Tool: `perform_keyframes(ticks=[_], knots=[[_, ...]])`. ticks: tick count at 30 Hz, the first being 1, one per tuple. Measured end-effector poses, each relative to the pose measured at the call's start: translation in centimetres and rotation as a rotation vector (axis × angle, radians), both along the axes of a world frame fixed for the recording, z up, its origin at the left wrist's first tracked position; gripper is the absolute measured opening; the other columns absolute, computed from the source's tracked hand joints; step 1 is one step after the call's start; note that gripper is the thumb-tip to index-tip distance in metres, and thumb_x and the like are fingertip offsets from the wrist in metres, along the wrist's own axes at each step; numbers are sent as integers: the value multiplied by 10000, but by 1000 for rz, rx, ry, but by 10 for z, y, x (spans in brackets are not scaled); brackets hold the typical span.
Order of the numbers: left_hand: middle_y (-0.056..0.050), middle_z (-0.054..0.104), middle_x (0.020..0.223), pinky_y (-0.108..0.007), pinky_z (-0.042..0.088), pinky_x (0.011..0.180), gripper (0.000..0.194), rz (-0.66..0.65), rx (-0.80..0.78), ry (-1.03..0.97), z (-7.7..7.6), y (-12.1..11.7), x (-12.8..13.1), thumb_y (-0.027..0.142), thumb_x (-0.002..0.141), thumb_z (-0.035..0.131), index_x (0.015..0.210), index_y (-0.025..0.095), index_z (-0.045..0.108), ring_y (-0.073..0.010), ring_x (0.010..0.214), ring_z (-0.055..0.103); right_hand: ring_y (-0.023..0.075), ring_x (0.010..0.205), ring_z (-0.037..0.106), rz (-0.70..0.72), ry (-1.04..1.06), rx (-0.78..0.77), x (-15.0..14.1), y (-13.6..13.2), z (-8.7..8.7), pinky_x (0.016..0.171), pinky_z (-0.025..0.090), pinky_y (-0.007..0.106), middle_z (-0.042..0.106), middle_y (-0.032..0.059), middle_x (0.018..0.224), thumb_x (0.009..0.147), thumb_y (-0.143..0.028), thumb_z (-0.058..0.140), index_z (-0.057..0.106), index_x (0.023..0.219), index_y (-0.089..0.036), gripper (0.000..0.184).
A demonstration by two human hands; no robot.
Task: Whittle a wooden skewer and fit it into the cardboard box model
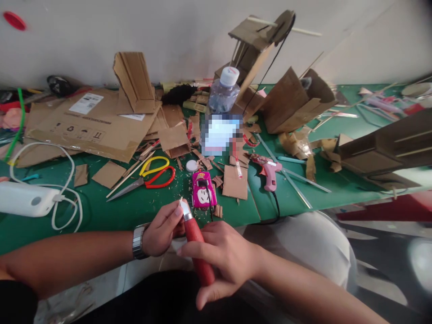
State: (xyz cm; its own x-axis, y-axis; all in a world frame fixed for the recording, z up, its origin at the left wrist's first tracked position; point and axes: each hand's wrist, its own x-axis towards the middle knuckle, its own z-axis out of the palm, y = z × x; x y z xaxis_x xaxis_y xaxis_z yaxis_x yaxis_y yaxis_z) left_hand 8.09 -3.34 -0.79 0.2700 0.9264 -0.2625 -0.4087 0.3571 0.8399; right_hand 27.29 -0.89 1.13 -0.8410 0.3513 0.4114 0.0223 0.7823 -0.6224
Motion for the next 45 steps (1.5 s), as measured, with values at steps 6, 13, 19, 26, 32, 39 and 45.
perform_keyframes(ticks=[6, 13, 19, 26, 32, 39, 45], knots=[[26, 447, 669, -207, 380, 494, 443, -10, -1, 9, 0, -2, -4, 609, 927, 594, 794, 192, 523, -99, 565, 402, 152, 575, 617, 0, -76, -3, -1, -3, 1, 552, 394, 299, 643, -36, 692, 927, -724, 505, 503, 1269, -187, 636], [29, 438, 661, -202, 376, 506, 460, -14, 39, 66, 5, 1, -4, 604, 948, 561, 777, 179, 512, -90, 565, 387, 148, 549, 587, -24, -85, 16, -1, -4, -1, 512, 351, 306, 637, -42, 682, 937, -736, 469, 533, 1257, -208, 621], [35, 441, 656, -192, 384, 507, 445, -6, -10, 15, 6, 2, -1, 594, 934, 594, 785, 188, 486, -89, 560, 406, 141, 550, 593, -11, -58, -9, -1, 0, 1, 535, 365, 296, 649, -32, 688, 928, -742, 480, 541, 1239, -193, 633], [38, 435, 649, -193, 400, 502, 457, -13, -71, 3, 3, -3, -1, 602, 909, 626, 773, 195, 471, -93, 558, 413, 141, 524, 545, -21, -24, 14, -1, 0, -1, 495, 346, 302, 587, -45, 639, 872, -805, 498, 573, 1177, -188, 693], [23, 456, 682, -208, 399, 519, 468, -41, -37, 34, 1, -5, -5, 620, 913, 608, 774, 184, 507, -100, 583, 417, 132, 520, 534, -34, 2, 28, -3, -3, 0, 493, 329, 311, 566, -56, 632, 837, -833, 511, 606, 1146, -210, 701], [19, 445, 629, -242, 349, 520, 523, -78, 70, 214, 7, 2, -5, 650, 955, 505, 717, 184, 505, -112, 564, 370, 128, 581, 574, -153, -33, -71, 0, -6, -1, 524, 375, 276, 611, -44, 739, 743, -901, 530, 459, 1350, -192, 936], [26, 425, 622, -251, 334, 530, 503, -118, 160, 255, 4, 3, -7, 559, 1021, 434, 691, 184, 492, -114, 568, 324, 130, 600, 500, -162, -62, -91, -4, -3, 2, 530, 376, 272, 556, -37, 757, 656, -950, 544, 510, 1241, -203, 950]])
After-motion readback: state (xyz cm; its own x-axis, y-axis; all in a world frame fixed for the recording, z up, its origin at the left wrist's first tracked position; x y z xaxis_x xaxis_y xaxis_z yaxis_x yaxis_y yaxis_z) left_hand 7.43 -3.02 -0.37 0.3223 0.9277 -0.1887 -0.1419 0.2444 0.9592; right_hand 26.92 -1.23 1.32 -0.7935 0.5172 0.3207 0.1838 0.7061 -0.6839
